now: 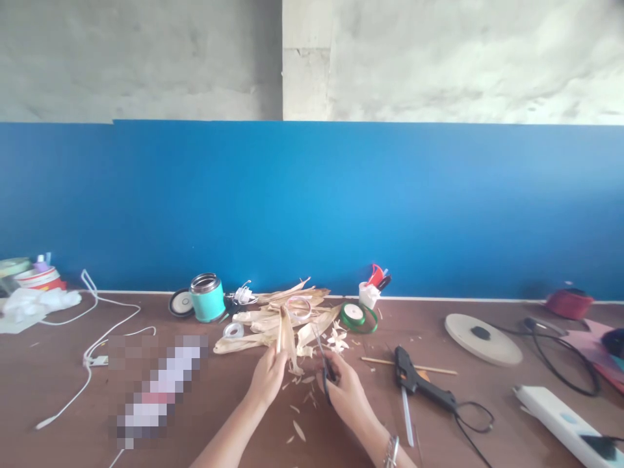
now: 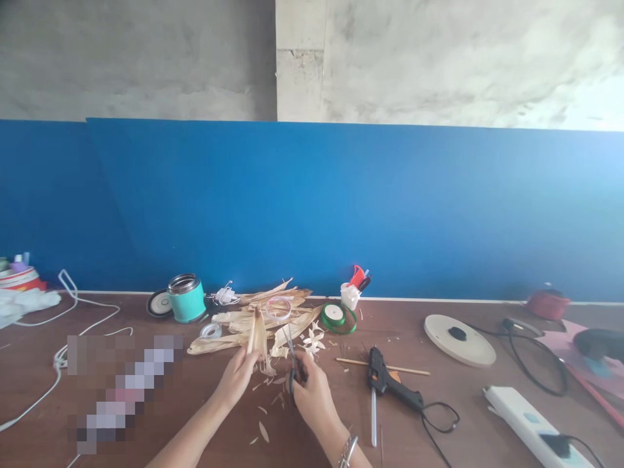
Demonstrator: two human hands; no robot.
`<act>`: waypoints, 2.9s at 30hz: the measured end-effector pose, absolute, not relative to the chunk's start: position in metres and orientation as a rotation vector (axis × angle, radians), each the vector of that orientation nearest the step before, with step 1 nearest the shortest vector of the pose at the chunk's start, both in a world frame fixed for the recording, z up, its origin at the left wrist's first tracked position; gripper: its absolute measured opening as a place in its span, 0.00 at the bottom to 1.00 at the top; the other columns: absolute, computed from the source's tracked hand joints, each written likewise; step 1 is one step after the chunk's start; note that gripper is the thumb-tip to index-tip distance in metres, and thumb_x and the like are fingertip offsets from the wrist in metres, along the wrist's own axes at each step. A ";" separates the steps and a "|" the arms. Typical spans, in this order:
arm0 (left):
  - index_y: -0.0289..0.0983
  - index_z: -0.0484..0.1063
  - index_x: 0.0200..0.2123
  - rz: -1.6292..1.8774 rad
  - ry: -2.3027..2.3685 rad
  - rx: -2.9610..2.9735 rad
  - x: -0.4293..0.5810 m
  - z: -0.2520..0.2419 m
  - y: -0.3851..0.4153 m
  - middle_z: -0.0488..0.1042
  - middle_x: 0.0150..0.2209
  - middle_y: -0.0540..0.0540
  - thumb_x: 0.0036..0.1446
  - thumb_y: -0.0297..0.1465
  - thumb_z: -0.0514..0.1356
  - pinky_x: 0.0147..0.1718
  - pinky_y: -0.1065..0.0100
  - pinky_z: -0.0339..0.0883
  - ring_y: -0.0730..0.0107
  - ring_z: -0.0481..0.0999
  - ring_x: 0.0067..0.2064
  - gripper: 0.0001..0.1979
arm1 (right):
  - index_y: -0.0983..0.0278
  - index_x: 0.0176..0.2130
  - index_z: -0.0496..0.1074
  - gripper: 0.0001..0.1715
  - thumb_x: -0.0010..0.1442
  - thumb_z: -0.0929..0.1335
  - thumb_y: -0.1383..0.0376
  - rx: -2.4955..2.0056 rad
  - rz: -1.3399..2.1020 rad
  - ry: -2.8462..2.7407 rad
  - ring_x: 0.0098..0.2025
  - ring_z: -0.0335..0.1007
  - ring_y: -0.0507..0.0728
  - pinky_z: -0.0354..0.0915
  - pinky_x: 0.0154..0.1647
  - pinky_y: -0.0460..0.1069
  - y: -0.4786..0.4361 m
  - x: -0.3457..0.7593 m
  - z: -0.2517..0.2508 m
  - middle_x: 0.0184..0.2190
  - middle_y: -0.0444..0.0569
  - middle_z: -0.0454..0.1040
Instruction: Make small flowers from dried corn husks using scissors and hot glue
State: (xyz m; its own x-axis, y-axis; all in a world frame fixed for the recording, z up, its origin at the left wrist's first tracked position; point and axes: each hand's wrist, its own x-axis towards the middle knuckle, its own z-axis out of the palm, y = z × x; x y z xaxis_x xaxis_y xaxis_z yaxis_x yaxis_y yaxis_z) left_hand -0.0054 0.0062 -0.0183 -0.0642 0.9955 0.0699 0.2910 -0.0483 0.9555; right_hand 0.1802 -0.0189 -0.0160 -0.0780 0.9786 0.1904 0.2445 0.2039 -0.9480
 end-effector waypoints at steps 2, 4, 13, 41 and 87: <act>0.36 0.71 0.37 1.200 1.442 1.434 -0.006 -0.018 0.006 0.77 0.35 0.43 0.54 0.39 0.51 0.38 0.65 0.64 0.57 0.75 0.39 0.16 | 0.67 0.43 0.71 0.21 0.47 0.63 0.71 -1.223 0.966 -1.527 0.32 0.70 0.56 0.64 0.35 0.47 -0.020 0.180 -0.013 0.28 0.46 0.75; 0.35 0.71 0.39 1.254 1.405 1.433 -0.006 -0.017 0.007 0.76 0.36 0.43 0.55 0.40 0.51 0.39 0.65 0.64 0.58 0.75 0.39 0.17 | 0.67 0.43 0.71 0.21 0.47 0.63 0.71 -1.226 0.986 -1.527 0.32 0.70 0.56 0.63 0.34 0.46 -0.022 0.179 -0.010 0.28 0.46 0.75; 0.36 0.70 0.28 1.106 1.335 1.480 0.000 -0.011 0.000 0.73 0.27 0.46 0.54 0.42 0.50 0.32 0.68 0.64 0.62 0.73 0.32 0.17 | 0.67 0.44 0.72 0.21 0.48 0.63 0.71 -1.217 0.989 -1.564 0.29 0.68 0.55 0.62 0.29 0.45 -0.022 0.178 -0.015 0.25 0.45 0.73; 0.34 0.72 0.29 1.145 1.267 1.429 0.004 -0.017 -0.001 0.73 0.24 0.46 0.53 0.44 0.54 0.32 0.66 0.66 0.61 0.73 0.30 0.18 | 0.67 0.43 0.72 0.19 0.50 0.64 0.68 -1.218 0.978 -1.559 0.29 0.69 0.55 0.63 0.30 0.46 -0.024 0.177 -0.011 0.26 0.46 0.75; 0.35 0.69 0.23 1.587 1.325 0.938 -0.013 -0.004 0.011 0.71 0.19 0.49 0.44 0.47 0.60 0.23 0.68 0.63 0.68 0.70 0.22 0.19 | 0.68 0.39 0.72 0.17 0.49 0.67 0.64 -1.235 1.099 -1.346 0.20 0.63 0.51 0.58 0.20 0.44 -0.024 0.176 -0.007 0.18 0.41 0.68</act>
